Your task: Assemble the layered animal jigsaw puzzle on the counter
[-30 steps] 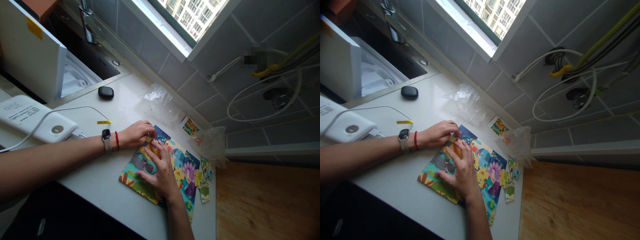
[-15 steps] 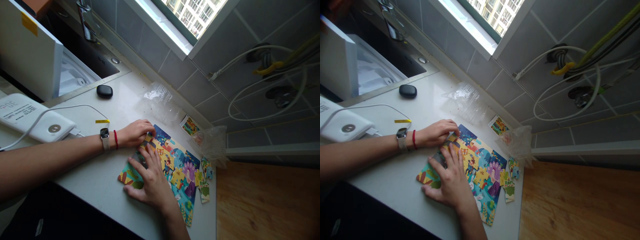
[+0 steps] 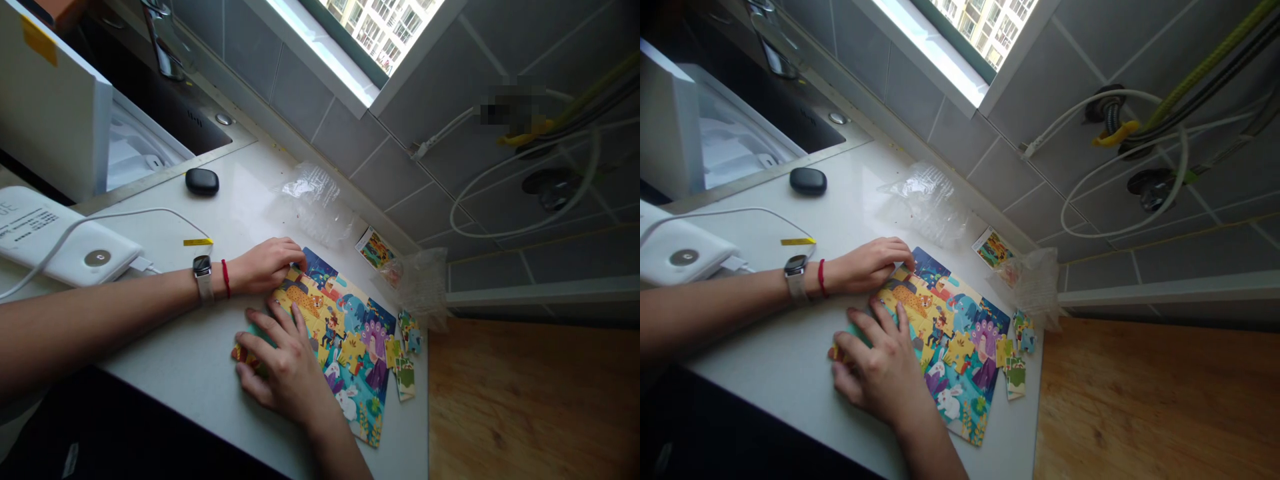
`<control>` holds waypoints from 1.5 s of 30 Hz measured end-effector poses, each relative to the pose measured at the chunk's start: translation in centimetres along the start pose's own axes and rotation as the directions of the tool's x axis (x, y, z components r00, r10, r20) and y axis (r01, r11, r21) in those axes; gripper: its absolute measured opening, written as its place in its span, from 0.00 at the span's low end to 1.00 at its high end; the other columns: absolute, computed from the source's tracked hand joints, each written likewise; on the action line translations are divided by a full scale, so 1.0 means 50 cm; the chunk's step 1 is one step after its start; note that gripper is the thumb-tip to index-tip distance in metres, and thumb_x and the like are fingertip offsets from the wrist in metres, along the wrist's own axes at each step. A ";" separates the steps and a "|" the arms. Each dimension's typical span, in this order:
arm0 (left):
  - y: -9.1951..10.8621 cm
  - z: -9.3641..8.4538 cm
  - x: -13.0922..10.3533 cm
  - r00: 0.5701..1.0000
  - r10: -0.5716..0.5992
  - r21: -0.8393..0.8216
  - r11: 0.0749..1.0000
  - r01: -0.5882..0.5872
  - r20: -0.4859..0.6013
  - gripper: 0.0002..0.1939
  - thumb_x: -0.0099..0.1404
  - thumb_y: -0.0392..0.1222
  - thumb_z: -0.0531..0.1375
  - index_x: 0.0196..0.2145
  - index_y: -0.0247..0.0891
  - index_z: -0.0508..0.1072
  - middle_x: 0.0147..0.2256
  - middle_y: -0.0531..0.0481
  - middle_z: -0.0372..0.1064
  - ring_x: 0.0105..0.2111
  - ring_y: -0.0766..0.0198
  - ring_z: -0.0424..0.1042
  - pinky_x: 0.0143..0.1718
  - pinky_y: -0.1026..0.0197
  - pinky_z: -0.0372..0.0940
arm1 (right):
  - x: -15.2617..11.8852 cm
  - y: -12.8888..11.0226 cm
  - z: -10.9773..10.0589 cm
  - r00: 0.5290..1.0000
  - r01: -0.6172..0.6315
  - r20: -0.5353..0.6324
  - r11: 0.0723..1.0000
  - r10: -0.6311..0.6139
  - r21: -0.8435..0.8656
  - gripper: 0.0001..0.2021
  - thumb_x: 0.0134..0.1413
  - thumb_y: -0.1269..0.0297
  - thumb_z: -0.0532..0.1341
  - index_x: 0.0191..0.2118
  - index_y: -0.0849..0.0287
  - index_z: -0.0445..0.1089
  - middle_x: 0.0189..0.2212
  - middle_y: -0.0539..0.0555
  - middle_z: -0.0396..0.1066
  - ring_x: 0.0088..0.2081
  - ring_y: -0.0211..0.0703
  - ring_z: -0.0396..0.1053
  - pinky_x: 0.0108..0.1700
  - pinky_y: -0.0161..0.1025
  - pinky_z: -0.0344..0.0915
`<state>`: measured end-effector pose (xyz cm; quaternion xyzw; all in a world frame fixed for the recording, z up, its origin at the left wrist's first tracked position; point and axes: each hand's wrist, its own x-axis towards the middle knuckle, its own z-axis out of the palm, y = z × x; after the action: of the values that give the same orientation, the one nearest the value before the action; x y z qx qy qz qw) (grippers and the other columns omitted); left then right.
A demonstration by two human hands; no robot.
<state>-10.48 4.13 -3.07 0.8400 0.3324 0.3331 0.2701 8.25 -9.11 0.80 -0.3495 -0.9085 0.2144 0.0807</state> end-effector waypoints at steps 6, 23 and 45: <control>0.001 -0.003 0.000 1.000 -0.005 0.008 1.000 0.005 0.016 0.21 0.57 0.23 0.52 0.41 0.39 0.79 0.41 0.47 0.79 0.44 0.56 0.74 0.51 0.55 0.67 | 0.000 -0.008 0.020 0.996 0.067 -0.058 0.996 -0.070 -0.052 0.08 0.74 0.59 0.59 0.51 0.48 0.75 0.63 0.51 0.74 0.71 0.50 0.59 0.75 0.56 0.48; 0.001 -0.002 0.002 1.000 0.016 0.020 1.000 -0.016 0.014 0.21 0.56 0.24 0.52 0.40 0.39 0.78 0.41 0.47 0.79 0.44 0.56 0.75 0.51 0.54 0.67 | 0.006 -0.002 0.011 0.916 0.115 -0.396 0.986 -0.059 0.118 0.08 0.67 0.66 0.65 0.50 0.52 0.77 0.48 0.53 0.81 0.59 0.49 0.73 0.70 0.54 0.61; 0.008 0.007 -0.002 0.999 0.041 0.057 0.998 -0.040 -0.007 0.16 0.64 0.28 0.54 0.43 0.40 0.78 0.48 0.44 0.76 0.51 0.53 0.73 0.58 0.47 0.68 | -0.265 0.128 0.009 0.503 -0.626 -0.605 0.743 0.617 0.238 0.27 0.59 0.47 0.71 0.59 0.59 0.78 0.57 0.65 0.77 0.60 0.60 0.72 0.64 0.56 0.67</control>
<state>-10.10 3.71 -3.05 0.8526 0.3258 0.3324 0.2377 21.80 -13.89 -2.42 -0.7034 -0.6357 0.0881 0.3056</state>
